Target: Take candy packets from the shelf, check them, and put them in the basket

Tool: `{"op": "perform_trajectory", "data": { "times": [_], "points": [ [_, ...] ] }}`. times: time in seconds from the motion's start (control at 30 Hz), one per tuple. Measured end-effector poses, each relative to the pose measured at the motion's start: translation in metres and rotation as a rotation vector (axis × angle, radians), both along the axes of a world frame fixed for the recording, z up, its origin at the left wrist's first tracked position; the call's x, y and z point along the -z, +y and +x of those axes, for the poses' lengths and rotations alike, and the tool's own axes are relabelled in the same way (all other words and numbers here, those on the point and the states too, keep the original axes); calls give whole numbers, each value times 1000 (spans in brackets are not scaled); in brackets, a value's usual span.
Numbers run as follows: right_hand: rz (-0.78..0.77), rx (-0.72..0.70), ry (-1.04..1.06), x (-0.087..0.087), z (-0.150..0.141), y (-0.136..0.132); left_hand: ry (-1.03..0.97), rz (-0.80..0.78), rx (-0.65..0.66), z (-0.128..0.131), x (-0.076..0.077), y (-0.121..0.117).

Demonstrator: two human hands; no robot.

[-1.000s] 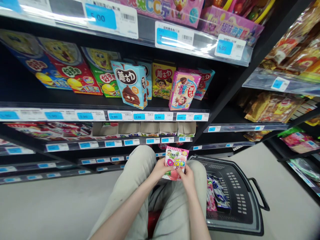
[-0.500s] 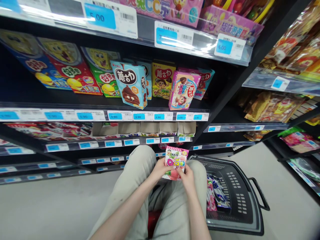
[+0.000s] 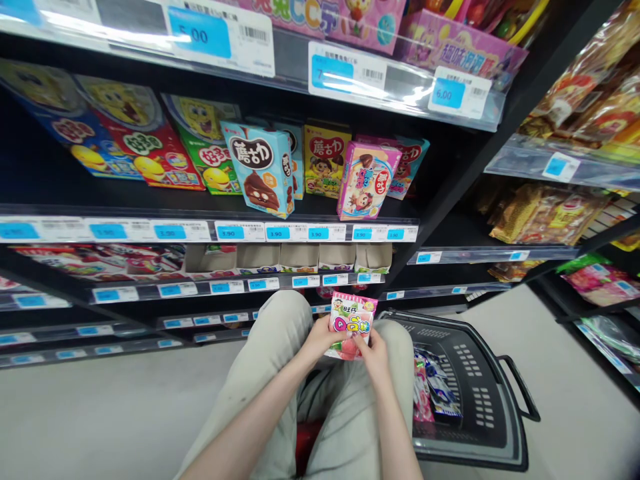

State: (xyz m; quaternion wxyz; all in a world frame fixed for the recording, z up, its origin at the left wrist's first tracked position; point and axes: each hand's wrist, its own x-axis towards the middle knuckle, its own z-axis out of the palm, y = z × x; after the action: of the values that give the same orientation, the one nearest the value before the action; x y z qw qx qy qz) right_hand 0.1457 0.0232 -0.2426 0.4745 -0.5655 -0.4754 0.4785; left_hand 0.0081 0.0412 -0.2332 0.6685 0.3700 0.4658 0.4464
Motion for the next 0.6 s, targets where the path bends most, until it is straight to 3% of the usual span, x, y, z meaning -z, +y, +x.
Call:
{"op": "perform_trajectory", "data": {
  "times": [0.6],
  "points": [
    [13, -7, -18, -3, 0, -1, -6, -11, 4, 0, 0, 0]
  ]
}}
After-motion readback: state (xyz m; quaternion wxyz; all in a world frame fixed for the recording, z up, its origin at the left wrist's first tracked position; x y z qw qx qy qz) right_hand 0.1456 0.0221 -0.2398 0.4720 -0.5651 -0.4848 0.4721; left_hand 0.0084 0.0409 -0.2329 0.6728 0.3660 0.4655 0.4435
